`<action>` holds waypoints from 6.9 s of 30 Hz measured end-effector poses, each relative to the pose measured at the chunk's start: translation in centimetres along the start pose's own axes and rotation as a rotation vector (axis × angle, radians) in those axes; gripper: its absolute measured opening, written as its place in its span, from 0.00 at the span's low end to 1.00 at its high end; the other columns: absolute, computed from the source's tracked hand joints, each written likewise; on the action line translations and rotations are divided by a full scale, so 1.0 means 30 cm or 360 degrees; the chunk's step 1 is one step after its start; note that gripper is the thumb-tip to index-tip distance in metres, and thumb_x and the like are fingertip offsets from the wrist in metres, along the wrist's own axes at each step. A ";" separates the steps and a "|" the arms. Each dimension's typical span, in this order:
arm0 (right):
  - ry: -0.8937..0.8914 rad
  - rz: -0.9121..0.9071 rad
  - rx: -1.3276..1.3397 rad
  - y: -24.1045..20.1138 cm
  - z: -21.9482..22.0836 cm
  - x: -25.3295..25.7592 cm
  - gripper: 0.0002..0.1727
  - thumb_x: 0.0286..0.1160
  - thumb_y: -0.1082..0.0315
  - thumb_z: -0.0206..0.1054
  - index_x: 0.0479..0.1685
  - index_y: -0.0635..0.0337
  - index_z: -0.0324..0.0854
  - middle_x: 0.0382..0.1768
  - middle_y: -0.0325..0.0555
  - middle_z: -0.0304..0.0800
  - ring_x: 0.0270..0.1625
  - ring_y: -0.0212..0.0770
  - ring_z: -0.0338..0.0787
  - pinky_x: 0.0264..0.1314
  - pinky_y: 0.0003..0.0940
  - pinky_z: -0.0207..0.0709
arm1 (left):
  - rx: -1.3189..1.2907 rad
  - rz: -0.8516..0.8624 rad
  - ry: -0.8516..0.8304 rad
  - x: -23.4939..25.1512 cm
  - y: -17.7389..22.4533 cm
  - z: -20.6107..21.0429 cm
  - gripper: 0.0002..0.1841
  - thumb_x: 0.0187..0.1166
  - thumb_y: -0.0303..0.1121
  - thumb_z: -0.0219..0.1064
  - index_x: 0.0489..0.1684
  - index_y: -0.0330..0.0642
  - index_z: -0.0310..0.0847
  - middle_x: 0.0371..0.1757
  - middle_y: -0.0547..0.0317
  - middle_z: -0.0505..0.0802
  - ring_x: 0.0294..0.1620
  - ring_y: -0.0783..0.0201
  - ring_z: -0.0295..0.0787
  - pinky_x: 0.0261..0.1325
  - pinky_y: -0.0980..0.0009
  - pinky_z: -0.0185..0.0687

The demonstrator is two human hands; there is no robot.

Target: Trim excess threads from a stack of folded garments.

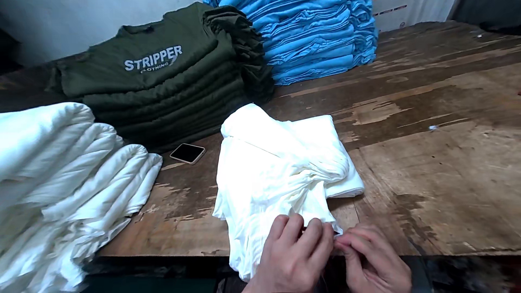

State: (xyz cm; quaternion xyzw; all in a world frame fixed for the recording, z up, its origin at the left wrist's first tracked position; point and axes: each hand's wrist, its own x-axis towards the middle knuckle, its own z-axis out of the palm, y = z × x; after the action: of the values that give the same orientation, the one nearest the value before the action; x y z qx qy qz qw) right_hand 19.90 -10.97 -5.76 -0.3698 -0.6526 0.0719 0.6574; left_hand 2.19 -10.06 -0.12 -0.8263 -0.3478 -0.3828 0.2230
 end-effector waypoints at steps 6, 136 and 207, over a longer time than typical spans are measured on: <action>-0.0226 0.0262 -0.0397 0.010 -0.019 0.021 0.20 0.69 0.46 0.72 0.50 0.48 0.91 0.47 0.41 0.90 0.54 0.40 0.86 0.62 0.44 0.78 | -0.0276 -0.0445 -0.0320 0.003 -0.037 0.002 0.16 0.78 0.52 0.69 0.50 0.54 0.91 0.37 0.63 0.89 0.38 0.61 0.85 0.40 0.61 0.78; -0.0676 -0.0135 0.0037 0.096 -0.168 0.136 0.05 0.78 0.48 0.72 0.38 0.29 0.92 0.42 0.26 0.82 0.57 0.25 0.79 0.70 0.31 0.68 | -0.0270 -0.0820 -0.0306 -0.012 -0.078 -0.015 0.13 0.67 0.33 0.70 0.49 0.50 0.90 0.40 0.66 0.90 0.42 0.68 0.89 0.48 0.66 0.88; -0.0092 -0.0142 -0.0061 0.046 -0.033 0.003 0.08 0.77 0.71 0.69 0.44 0.47 0.93 0.46 0.34 0.92 0.53 0.31 0.90 0.60 0.26 0.86 | -0.0477 -0.0790 -0.0226 0.007 -0.023 -0.061 0.17 0.72 0.51 0.76 0.53 0.58 0.95 0.47 0.70 0.94 0.47 0.67 0.87 0.50 0.61 0.78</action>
State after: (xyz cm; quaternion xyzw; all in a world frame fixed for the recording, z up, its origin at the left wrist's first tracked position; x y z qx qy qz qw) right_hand 21.33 -10.33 -6.36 -0.3508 -0.6883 0.0405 0.6337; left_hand 0.88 -10.69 1.22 -0.7646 -0.4934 -0.4139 -0.0269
